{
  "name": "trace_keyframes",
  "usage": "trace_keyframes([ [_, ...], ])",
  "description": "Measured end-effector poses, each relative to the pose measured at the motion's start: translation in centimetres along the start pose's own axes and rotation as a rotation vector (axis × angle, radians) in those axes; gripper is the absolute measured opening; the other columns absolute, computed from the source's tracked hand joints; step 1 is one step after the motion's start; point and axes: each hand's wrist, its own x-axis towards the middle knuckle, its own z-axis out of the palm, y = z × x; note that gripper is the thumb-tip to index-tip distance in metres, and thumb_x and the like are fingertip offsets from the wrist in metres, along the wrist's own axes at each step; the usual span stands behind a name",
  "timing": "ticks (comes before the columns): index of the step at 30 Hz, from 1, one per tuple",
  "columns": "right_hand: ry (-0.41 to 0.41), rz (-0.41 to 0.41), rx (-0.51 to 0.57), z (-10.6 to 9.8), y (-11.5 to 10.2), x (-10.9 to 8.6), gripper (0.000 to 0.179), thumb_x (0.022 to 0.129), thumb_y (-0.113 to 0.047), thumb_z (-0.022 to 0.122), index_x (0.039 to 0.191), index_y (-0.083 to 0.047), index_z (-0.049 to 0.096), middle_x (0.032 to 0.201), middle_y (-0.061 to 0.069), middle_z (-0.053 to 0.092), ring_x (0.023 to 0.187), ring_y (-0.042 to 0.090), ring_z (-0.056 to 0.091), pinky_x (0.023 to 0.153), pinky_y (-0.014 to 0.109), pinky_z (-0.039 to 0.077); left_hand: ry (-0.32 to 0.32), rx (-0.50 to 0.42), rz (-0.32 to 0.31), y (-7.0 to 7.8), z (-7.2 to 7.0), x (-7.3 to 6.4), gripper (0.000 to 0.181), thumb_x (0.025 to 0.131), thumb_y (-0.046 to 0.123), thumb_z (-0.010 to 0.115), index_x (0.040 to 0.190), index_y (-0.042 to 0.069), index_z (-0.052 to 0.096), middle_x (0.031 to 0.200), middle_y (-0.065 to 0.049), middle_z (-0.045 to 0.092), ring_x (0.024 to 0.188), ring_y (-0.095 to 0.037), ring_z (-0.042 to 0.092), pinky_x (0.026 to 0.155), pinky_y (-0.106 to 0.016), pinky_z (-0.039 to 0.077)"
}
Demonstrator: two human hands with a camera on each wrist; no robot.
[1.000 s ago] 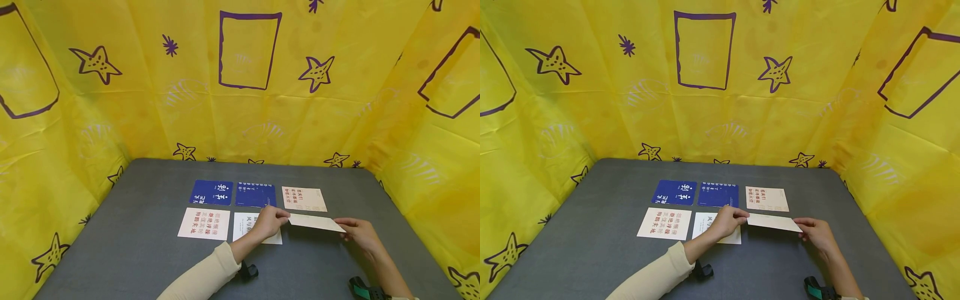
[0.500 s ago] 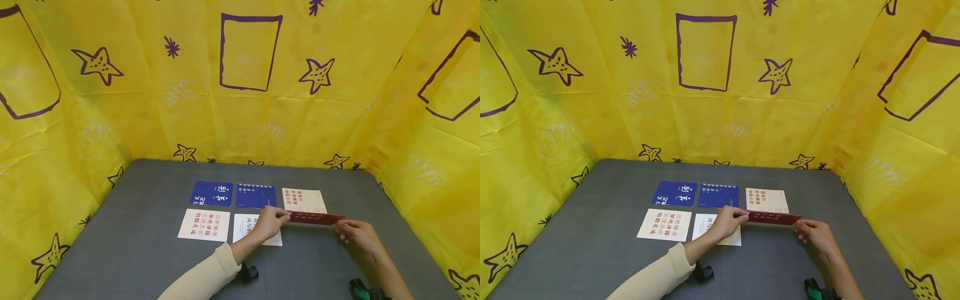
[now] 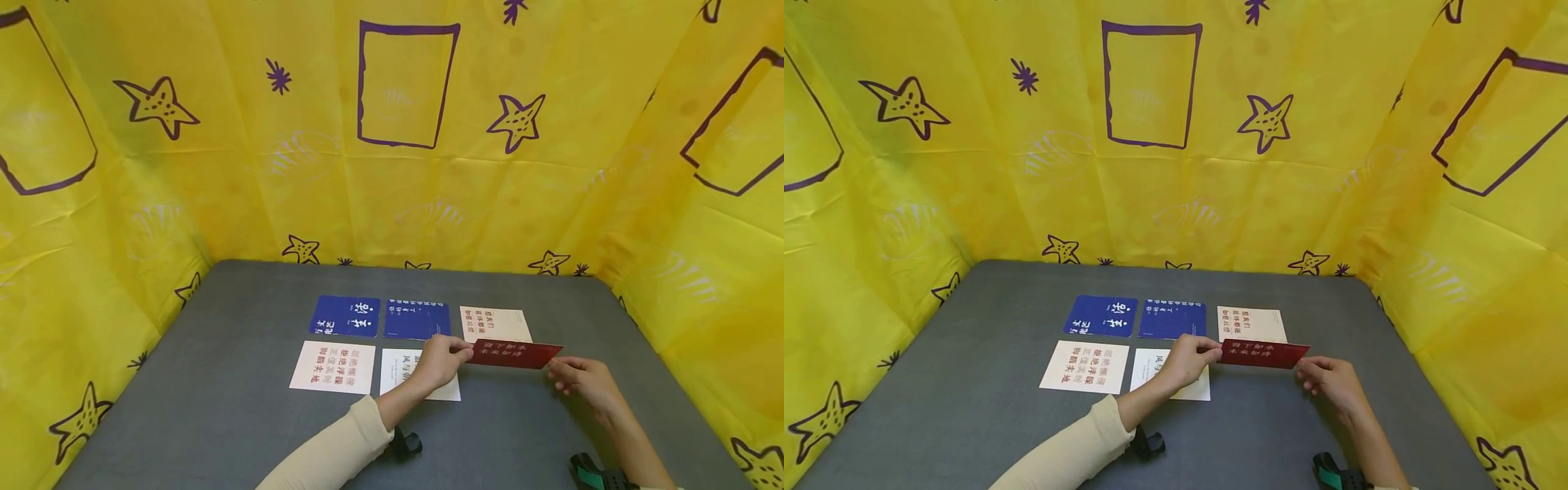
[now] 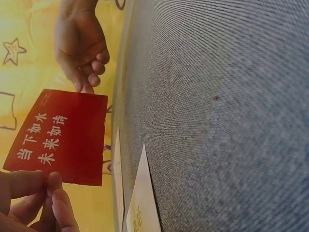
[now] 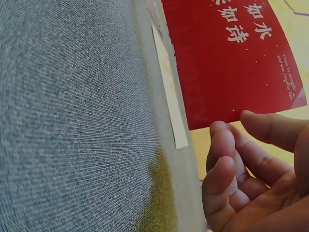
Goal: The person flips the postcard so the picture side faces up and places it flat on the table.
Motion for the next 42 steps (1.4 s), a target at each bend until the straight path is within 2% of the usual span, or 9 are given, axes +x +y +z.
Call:
trace_keyframes([
  [7,0.038,0.027,-0.047,-0.02,-0.35,-0.12,0.039,0.095,-0.030,0.062,0.107,0.007,0.068,0.079,-0.008,0.070,0.071,0.011,0.061,0.064,0.027,0.054,-0.009,-0.016,-0.002,0.13,-0.13,0.11,0.018,0.090,0.015,0.067,0.100,0.004,0.076,0.096,-0.007,0.076,0.084,-0.008,0.062,0.072,-0.021,0.048],
  [14,0.110,-0.032,-0.009,-0.15,-0.52,-0.18,0.036,0.092,-0.034,0.066,0.105,0.000,0.071,0.080,-0.016,0.068,0.076,0.009,0.063,0.068,0.027,0.055,-0.016,-0.018,-0.003,0.07,-0.07,0.15,0.018,0.089,0.016,0.068,0.100,0.005,0.077,0.096,-0.007,0.076,0.085,-0.010,0.065,0.072,-0.021,0.049],
  [24,0.087,-0.020,-0.053,0.05,-0.30,-0.06,0.039,0.094,-0.030,0.064,0.110,0.006,0.067,0.078,-0.015,0.066,0.076,0.008,0.062,0.069,0.026,0.055,-0.032,-0.056,-0.031,0.05,-0.15,0.13,0.018,0.090,0.015,0.067,0.099,0.003,0.076,0.090,-0.006,0.075,0.079,-0.006,0.061,0.069,-0.021,0.046],
  [33,0.096,-0.025,-0.045,0.11,-0.21,-0.13,0.038,0.094,-0.029,0.065,0.109,0.006,0.067,0.076,-0.016,0.065,0.071,0.010,0.063,0.068,0.025,0.055,-0.026,-0.065,-0.035,-0.12,-0.13,0.26,0.016,0.089,0.015,0.068,0.097,0.006,0.077,0.092,-0.005,0.075,0.078,-0.004,0.058,0.068,-0.020,0.045],
  [42,0.092,0.001,-0.019,0.43,-0.36,-0.17,0.038,0.093,-0.026,0.066,0.110,0.008,0.066,0.073,-0.010,0.062,0.065,0.012,0.058,0.065,0.026,0.054,-0.020,-0.055,-0.041,-0.40,0.06,0.42,0.017,0.089,0.015,0.067,0.098,0.004,0.076,0.091,-0.006,0.075,0.077,-0.005,0.059,0.067,-0.020,0.046],
])
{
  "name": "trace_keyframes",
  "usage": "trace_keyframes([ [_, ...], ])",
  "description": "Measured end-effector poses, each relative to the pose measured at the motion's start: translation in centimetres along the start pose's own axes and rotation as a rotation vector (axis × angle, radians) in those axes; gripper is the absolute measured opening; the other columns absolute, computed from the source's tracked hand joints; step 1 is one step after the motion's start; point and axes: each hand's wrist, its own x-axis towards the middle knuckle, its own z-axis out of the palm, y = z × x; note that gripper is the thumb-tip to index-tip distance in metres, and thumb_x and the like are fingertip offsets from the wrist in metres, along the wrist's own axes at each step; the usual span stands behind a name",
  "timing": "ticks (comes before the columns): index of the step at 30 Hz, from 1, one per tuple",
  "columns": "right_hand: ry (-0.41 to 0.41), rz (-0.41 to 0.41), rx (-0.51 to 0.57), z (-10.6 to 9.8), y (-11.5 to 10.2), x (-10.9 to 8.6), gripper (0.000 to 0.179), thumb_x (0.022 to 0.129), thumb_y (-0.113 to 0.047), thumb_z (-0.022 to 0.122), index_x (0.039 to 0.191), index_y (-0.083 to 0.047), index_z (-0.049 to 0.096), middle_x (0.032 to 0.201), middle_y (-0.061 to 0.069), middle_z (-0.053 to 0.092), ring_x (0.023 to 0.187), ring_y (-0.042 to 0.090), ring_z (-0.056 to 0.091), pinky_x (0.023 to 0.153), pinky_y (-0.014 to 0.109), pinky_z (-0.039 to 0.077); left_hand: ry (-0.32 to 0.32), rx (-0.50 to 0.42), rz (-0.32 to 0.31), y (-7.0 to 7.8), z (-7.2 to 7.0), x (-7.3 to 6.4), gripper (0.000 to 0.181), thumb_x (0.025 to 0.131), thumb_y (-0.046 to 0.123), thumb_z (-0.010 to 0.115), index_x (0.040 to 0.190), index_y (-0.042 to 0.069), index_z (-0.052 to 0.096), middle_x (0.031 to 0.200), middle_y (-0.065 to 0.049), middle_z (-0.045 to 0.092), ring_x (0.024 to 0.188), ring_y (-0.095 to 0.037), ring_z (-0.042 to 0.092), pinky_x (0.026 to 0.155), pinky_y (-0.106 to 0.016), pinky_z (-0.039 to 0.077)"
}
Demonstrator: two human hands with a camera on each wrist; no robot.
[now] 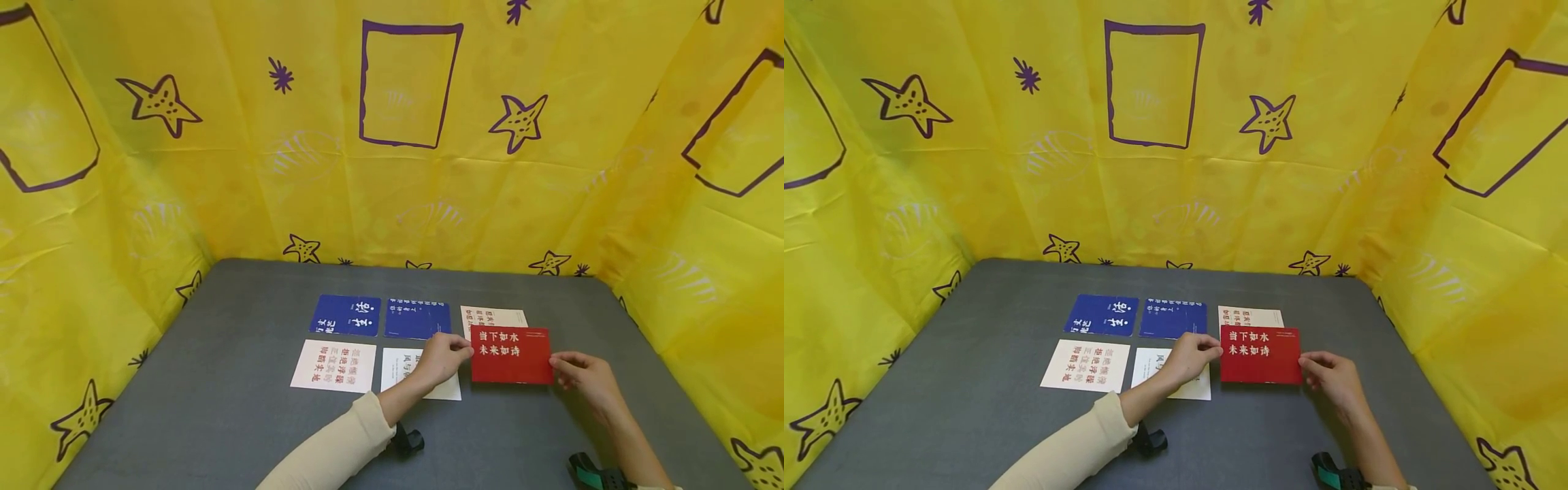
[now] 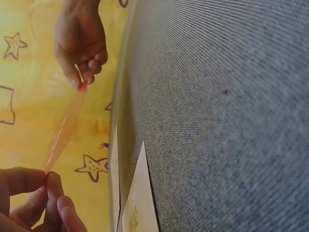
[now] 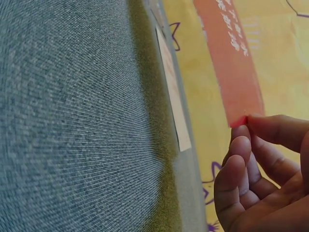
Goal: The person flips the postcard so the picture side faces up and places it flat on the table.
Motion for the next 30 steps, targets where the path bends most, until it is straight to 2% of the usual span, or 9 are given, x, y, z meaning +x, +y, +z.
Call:
trace_keyframes([
  [9,-0.013,-0.003,-0.003,0.3,0.0,0.1,0.031,0.093,-0.023,0.066,0.103,0.007,0.068,0.070,-0.009,0.061,0.061,0.011,0.055,0.061,0.027,0.053,0.031,0.072,-0.005,-0.2,0.2,0.9,0.017,0.085,0.010,0.069,0.097,0.001,0.075,0.085,-0.010,0.074,0.070,-0.007,0.061,0.062,-0.019,0.047],
  [14,-0.024,0.013,-0.024,0.3,0.1,0.1,0.031,0.093,-0.021,0.065,0.105,0.008,0.067,0.068,-0.008,0.059,0.060,0.010,0.055,0.059,0.027,0.051,0.029,0.078,-0.061,0.1,0.5,1.1,0.038,0.079,0.005,0.069,0.115,-0.002,0.067,0.079,-0.009,0.073,0.063,-0.008,0.061,0.053,-0.021,0.044],
  [17,-0.032,0.026,-0.041,0.4,0.2,0.1,0.033,0.094,-0.020,0.065,0.108,0.010,0.066,0.069,-0.007,0.059,0.060,0.010,0.055,0.059,0.027,0.051,0.031,0.093,-0.082,0.1,0.6,1.0,0.049,0.077,0.005,0.070,0.125,0.000,0.061,0.074,-0.006,0.071,0.060,-0.008,0.060,0.051,-0.021,0.042],
  [25,-0.037,0.018,-0.103,0.4,0.8,0.2,0.031,0.094,-0.017,0.063,0.107,0.011,0.066,0.069,-0.006,0.061,0.060,0.012,0.055,0.058,0.027,0.050,-0.012,0.204,-0.021,0.0,0.6,0.8,0.042,0.075,0.002,0.069,0.117,-0.001,0.066,0.076,-0.004,0.073,0.060,-0.005,0.059,0.054,-0.019,0.041],
  [30,-0.053,0.016,-0.119,0.3,0.9,0.4,0.030,0.094,-0.019,0.063,0.104,0.010,0.067,0.069,-0.005,0.061,0.060,0.012,0.055,0.059,0.027,0.050,-0.050,0.257,-0.019,0.1,0.6,0.8,0.043,0.074,0.003,0.072,0.117,0.000,0.067,0.077,-0.002,0.073,0.062,-0.005,0.059,0.057,-0.018,0.041],
])
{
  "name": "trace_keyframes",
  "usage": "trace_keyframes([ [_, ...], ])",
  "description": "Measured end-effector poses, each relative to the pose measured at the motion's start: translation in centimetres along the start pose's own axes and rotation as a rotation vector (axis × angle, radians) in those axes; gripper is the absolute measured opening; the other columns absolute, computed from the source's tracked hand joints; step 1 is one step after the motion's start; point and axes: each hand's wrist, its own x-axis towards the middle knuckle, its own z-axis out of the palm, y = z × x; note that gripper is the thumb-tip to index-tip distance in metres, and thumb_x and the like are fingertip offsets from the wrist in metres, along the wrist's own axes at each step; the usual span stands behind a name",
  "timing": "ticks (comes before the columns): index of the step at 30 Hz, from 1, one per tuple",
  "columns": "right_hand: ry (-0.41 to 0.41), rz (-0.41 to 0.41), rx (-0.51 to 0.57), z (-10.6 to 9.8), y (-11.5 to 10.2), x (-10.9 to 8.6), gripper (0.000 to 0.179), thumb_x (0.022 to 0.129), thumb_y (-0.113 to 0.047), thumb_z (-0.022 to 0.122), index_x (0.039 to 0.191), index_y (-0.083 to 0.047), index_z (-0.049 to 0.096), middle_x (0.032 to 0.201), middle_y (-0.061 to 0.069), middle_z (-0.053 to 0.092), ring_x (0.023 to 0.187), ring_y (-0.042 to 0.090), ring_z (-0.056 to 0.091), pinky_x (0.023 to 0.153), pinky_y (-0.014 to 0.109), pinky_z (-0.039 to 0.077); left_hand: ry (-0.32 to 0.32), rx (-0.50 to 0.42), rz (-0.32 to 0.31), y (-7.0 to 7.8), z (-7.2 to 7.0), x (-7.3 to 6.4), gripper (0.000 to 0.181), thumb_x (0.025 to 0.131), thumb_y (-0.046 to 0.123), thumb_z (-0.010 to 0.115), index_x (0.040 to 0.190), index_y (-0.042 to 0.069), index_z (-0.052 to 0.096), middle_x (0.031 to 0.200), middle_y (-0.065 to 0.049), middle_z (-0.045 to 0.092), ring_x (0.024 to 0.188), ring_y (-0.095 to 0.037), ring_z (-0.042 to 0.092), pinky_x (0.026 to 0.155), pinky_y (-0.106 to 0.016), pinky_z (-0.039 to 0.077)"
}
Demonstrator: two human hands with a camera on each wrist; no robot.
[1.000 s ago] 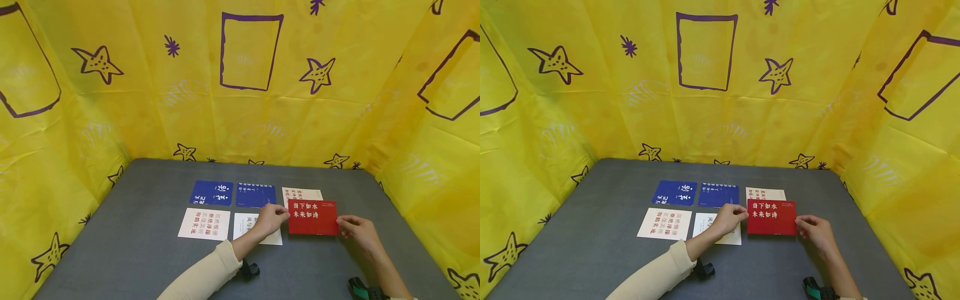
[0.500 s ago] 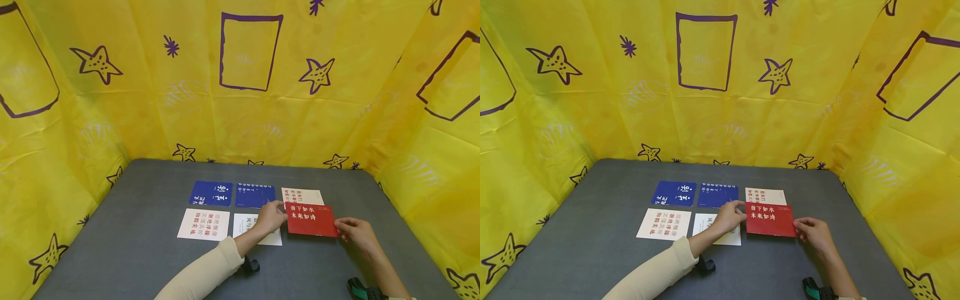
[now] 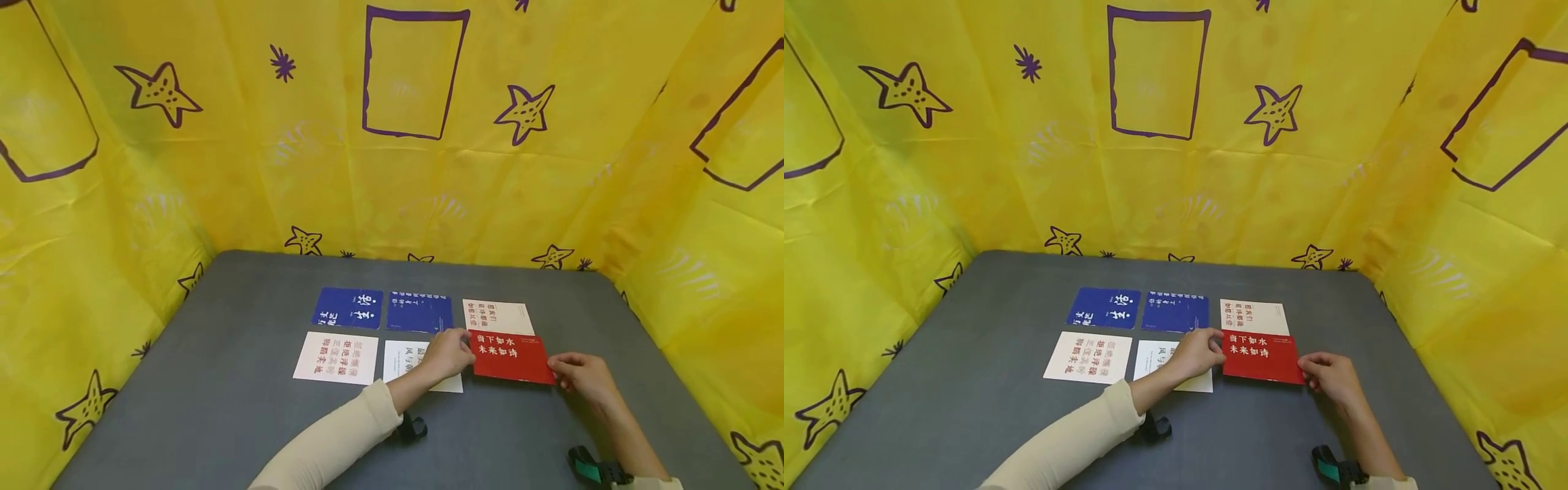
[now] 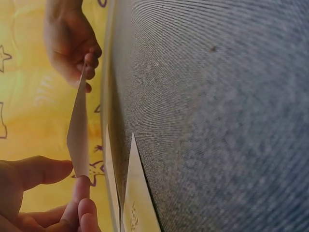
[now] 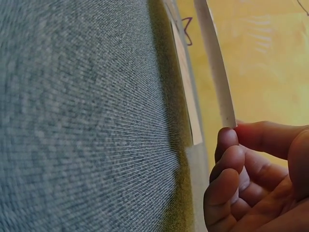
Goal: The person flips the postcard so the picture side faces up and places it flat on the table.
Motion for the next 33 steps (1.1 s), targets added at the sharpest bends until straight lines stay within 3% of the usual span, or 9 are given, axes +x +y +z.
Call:
trace_keyframes([
  [13,-0.018,0.003,-0.095,0.00,-0.28,0.15,0.025,0.093,-0.011,0.060,0.101,0.011,0.067,0.068,-0.001,0.062,0.059,0.013,0.055,0.056,0.028,0.048,-0.054,0.141,-0.028,0.44,0.08,0.12,0.044,0.074,0.009,0.077,0.118,0.005,0.068,0.074,0.003,0.071,0.064,-0.007,0.059,0.059,-0.020,0.041],
  [20,-0.032,-0.003,-0.132,0.46,0.21,-0.10,0.023,0.091,-0.008,0.061,0.100,0.012,0.067,0.067,0.000,0.062,0.058,0.014,0.055,0.054,0.028,0.047,-0.051,0.218,0.005,0.08,0.41,-0.39,0.034,0.071,0.012,0.079,0.105,0.007,0.074,0.075,0.002,0.073,0.069,-0.012,0.061,0.061,-0.022,0.043],
  [25,-0.045,0.018,-0.136,0.51,0.40,-0.05,0.022,0.090,-0.007,0.061,0.099,0.012,0.067,0.067,0.000,0.062,0.058,0.015,0.054,0.054,0.029,0.046,-0.061,0.248,0.025,-0.06,0.53,-0.49,0.030,0.072,0.015,0.080,0.100,0.009,0.076,0.087,0.000,0.075,0.078,-0.015,0.065,0.065,-0.022,0.046],
  [33,-0.041,0.027,-0.149,0.51,0.44,0.03,0.022,0.090,-0.007,0.061,0.099,0.011,0.068,0.067,0.000,0.062,0.059,0.016,0.054,0.054,0.030,0.047,-0.099,0.249,0.008,0.23,0.53,-0.61,0.027,0.075,0.017,0.079,0.101,0.012,0.077,0.101,0.000,0.076,0.088,-0.016,0.065,0.073,-0.024,0.048],
])
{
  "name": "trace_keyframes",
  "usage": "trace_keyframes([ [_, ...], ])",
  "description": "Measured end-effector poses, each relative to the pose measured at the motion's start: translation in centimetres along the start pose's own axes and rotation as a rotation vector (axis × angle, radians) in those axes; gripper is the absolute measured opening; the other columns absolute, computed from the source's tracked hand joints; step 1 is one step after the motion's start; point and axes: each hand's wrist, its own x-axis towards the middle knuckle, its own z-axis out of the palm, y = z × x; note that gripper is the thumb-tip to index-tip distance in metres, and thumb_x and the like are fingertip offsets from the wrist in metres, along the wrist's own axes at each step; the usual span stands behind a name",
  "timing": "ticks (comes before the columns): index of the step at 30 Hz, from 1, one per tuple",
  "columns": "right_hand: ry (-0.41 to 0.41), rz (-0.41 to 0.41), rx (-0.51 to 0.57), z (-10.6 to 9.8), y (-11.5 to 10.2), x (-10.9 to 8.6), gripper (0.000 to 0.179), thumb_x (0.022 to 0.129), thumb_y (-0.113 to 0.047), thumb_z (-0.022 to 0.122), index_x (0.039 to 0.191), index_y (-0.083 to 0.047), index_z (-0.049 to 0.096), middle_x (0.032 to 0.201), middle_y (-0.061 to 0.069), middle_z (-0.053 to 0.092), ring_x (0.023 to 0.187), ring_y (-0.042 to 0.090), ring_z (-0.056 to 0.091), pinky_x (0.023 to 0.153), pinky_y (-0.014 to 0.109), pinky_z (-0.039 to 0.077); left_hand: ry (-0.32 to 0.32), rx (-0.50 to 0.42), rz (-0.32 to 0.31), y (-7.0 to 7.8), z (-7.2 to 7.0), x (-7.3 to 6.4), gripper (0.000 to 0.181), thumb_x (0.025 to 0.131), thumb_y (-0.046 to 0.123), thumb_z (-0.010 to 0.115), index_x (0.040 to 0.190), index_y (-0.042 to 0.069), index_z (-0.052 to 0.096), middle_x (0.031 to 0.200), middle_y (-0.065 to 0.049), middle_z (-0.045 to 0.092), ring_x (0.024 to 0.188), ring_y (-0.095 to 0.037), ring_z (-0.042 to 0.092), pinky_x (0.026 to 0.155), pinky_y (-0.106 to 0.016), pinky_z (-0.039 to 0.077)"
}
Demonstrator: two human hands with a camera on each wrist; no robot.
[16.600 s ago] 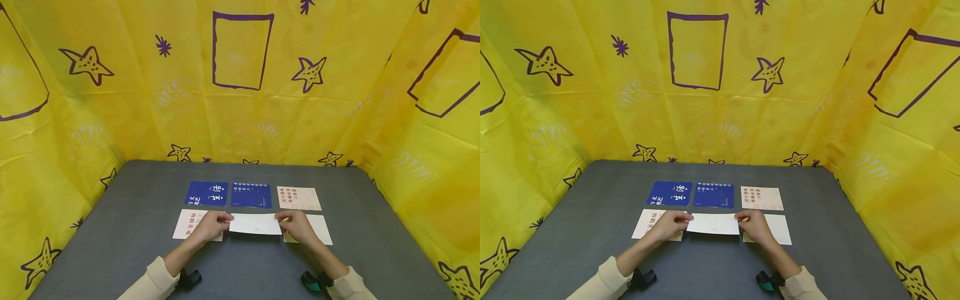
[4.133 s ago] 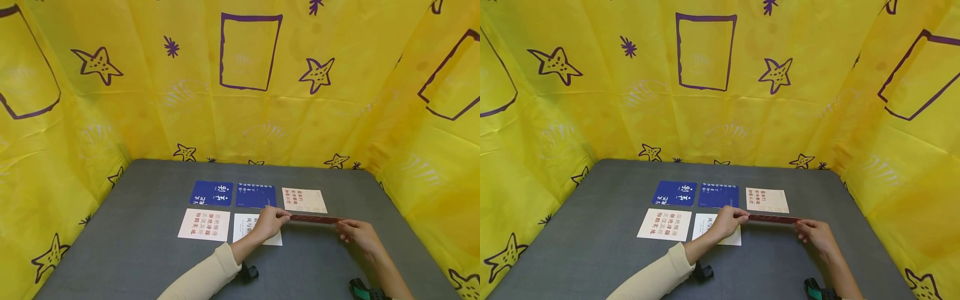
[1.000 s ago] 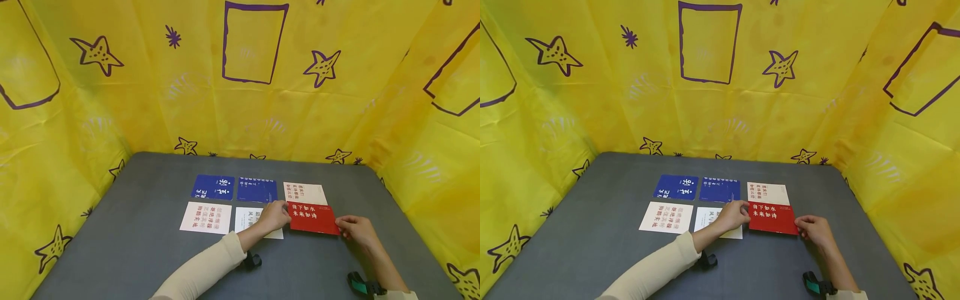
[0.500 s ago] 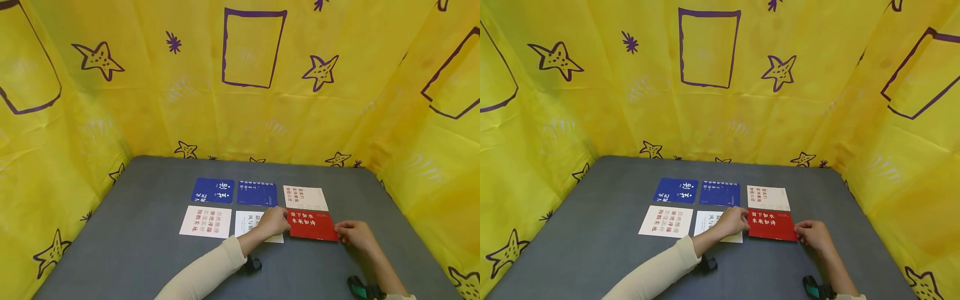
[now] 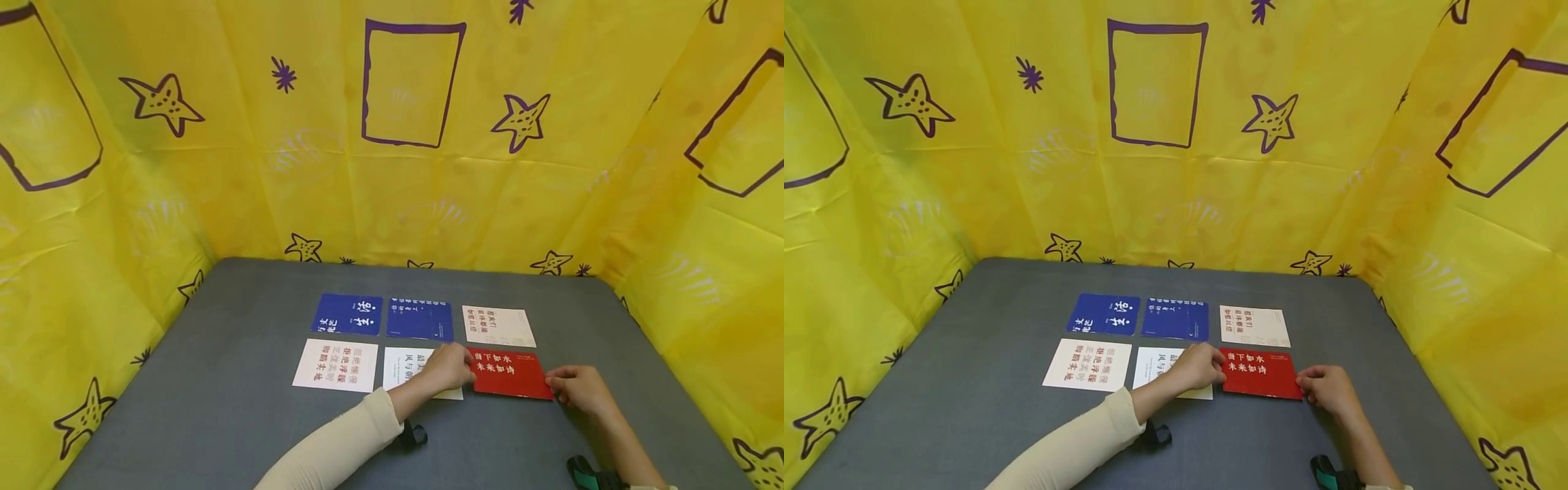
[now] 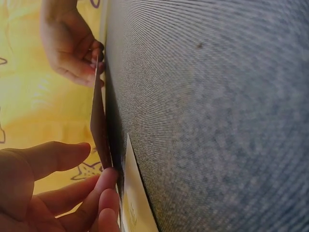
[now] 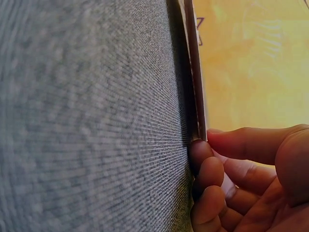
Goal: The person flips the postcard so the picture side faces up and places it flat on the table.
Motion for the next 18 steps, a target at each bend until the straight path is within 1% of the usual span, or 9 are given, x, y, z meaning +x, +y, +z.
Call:
trace_keyframes([
  [4,0.004,-0.005,-0.014,0.0,-0.1,0.0,0.022,0.089,-0.007,0.061,0.099,0.011,0.068,0.067,0.000,0.062,0.059,0.016,0.054,0.054,0.030,0.046,-0.018,0.019,0.005,0.1,0.0,-0.1,0.027,0.075,0.018,0.078,0.102,0.013,0.077,0.102,0.001,0.076,0.089,-0.015,0.066,0.074,-0.024,0.048],
  [10,0.006,-0.012,-0.035,0.0,-0.2,0.2,0.023,0.089,-0.008,0.062,0.099,0.012,0.068,0.068,0.001,0.063,0.059,0.017,0.054,0.054,0.030,0.046,-0.017,0.052,0.014,0.0,0.0,0.1,0.025,0.076,0.019,0.078,0.101,0.015,0.078,0.100,0.004,0.076,0.087,-0.014,0.066,0.072,-0.024,0.048],
  [14,0.003,-0.009,-0.029,-0.2,-0.4,0.3,0.023,0.090,-0.010,0.062,0.097,0.011,0.068,0.066,0.000,0.063,0.057,0.016,0.053,0.053,0.029,0.045,-0.010,0.019,0.026,-0.3,-0.3,-0.1,0.020,0.077,0.019,0.076,0.096,0.013,0.077,0.093,0.003,0.075,0.077,-0.011,0.061,0.066,-0.023,0.045],
  [18,0.011,-0.030,-0.094,-0.5,-0.9,0.7,0.026,0.092,-0.018,0.061,0.092,0.007,0.069,0.061,-0.001,0.059,0.052,0.016,0.049,0.052,0.029,0.042,-0.007,-0.058,0.039,-0.9,-1.0,-0.6,0.017,0.081,0.018,0.072,0.095,0.010,0.077,0.087,0.002,0.074,0.071,-0.007,0.057,0.063,-0.021,0.043],
])
